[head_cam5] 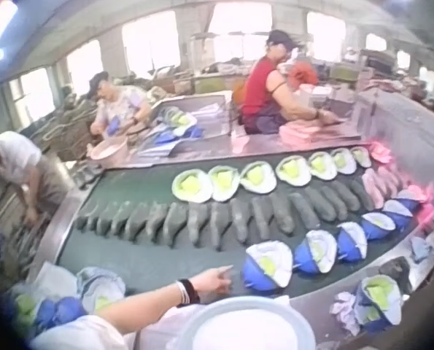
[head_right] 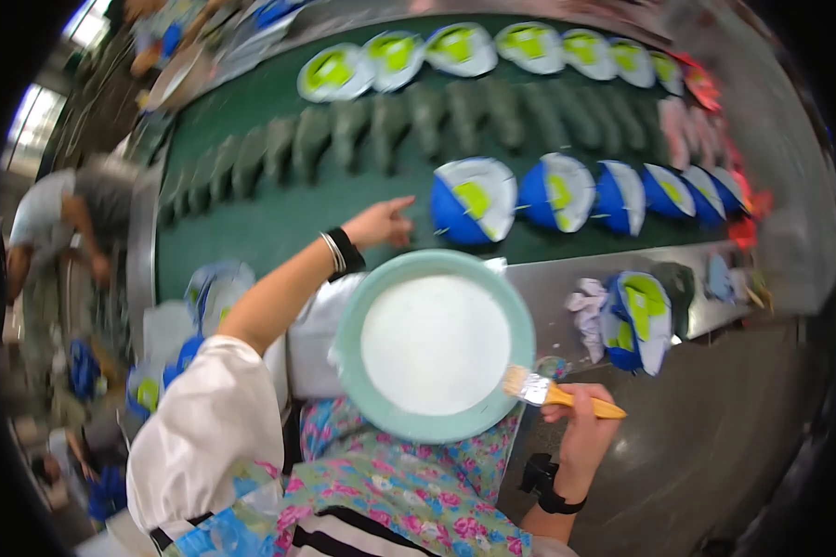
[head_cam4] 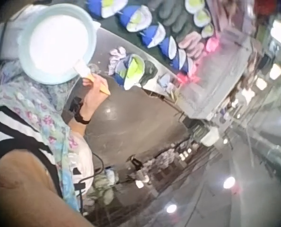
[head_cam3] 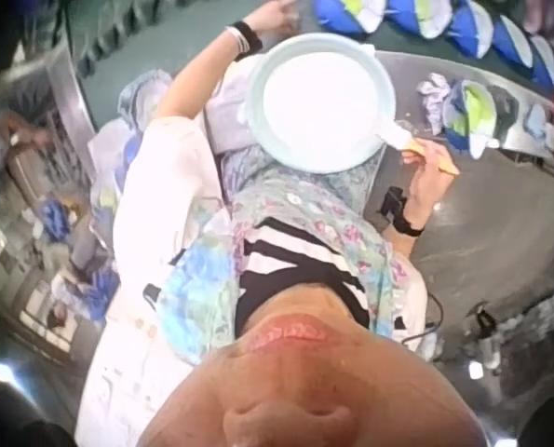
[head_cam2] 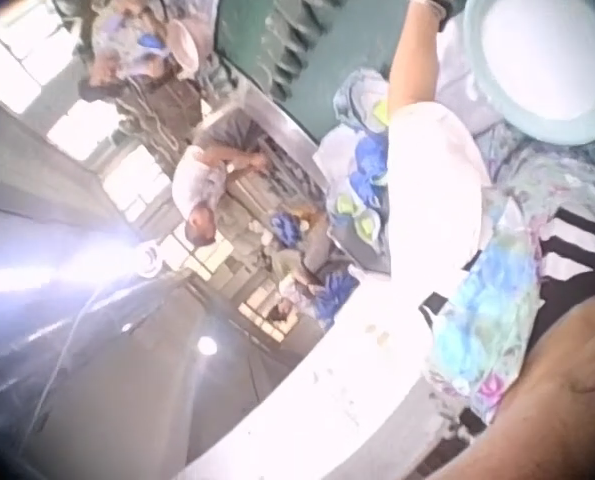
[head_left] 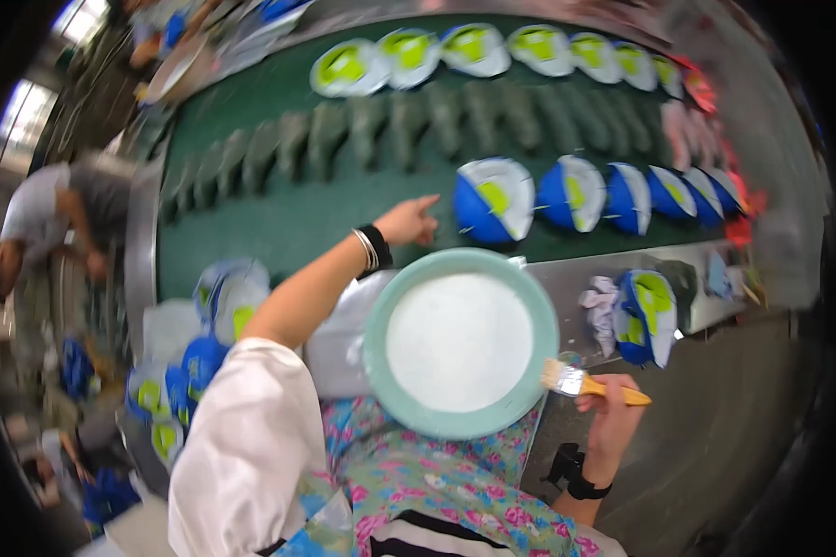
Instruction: Applying adhesive to the interior edges of blue and green shoe upper components using a brush and a bowl of liquid glue.
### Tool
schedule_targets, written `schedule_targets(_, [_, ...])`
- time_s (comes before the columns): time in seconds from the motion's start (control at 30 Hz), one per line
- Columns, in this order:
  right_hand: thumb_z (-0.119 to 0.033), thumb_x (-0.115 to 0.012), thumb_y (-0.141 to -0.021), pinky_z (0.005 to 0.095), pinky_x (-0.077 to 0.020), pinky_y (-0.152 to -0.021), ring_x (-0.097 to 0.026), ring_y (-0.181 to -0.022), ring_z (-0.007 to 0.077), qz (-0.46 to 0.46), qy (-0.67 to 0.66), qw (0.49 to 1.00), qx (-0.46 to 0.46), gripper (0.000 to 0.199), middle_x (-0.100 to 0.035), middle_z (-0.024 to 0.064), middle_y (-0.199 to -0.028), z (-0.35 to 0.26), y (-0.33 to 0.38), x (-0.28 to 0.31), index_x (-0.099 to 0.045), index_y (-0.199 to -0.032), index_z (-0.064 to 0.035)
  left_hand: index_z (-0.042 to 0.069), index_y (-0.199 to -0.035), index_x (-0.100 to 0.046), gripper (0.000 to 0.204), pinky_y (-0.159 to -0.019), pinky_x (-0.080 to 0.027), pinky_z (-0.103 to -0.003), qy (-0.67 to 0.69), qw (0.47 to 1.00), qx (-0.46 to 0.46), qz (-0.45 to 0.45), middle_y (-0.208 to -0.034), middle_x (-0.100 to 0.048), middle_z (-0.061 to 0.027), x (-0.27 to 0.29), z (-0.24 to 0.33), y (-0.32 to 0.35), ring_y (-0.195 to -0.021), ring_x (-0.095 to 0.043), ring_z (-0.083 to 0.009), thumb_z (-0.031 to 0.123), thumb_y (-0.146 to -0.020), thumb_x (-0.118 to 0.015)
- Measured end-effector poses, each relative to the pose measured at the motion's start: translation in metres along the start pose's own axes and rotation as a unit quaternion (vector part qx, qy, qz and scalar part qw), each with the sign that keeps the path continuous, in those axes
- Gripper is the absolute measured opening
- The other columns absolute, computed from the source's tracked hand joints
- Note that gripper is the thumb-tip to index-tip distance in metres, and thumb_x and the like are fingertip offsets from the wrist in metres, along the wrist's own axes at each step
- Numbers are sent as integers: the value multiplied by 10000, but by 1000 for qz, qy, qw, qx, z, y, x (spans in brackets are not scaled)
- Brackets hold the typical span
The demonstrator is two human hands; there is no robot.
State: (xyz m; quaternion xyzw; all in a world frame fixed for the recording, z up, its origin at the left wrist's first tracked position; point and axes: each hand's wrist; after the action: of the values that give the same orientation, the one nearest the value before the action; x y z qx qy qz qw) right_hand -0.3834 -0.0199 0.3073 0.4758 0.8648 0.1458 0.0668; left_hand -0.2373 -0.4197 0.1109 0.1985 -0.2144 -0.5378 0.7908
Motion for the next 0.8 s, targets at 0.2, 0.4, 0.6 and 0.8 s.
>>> schedule_targets(0.2, [-174,-446,-993,245,-431,-491,-504,-653,120,-72,-3,991,109,292,-592,145,-891,-7,-5,-20,-489,-759,-4,41,-1059,-645,364,-818,-501,-444,-416,808,38,416,-986,-665,-163,112,-59,242,-969,-610,-352,259,-777,-718])
schedule_targets(0.4, [-229,-388,-1041,181,-366,-460,-460,-638,84,-133,-10,986,95,306,-578,139,-931,-6,16,-32,-483,-841,-18,43,-1090,-594,486,-813,-501,-458,-483,722,334,365,-1072,-632,-173,125,-131,363,-1013,-593,-372,346,-751,-767])
schedule_targets(0.6, [-210,-421,-1033,177,-358,-455,-469,-624,78,-155,7,983,100,286,-595,119,-899,-6,43,-49,-529,-868,-2,29,-1060,-627,293,-736,-491,-239,169,806,-123,553,-970,-659,-56,154,-46,447,-828,-622,-130,267,-893,-660])
schedule_targets(0.8, [-209,-447,-1027,170,-347,-465,-460,-620,34,-176,68,973,137,291,-602,64,-866,-9,66,-58,-586,-907,16,43,-980,-667,166,-654,-475,-235,-256,902,-45,346,-889,-663,-35,100,8,496,-780,-595,-96,115,-831,-662])
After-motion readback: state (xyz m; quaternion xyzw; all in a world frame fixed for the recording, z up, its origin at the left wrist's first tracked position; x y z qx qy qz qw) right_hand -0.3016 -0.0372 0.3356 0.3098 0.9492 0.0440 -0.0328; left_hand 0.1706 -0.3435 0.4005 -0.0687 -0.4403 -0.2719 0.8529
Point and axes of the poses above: each hand's wrist, its own y-axis away from the middle knuckle, its own x-axis out of the back of the hand, z = x × y
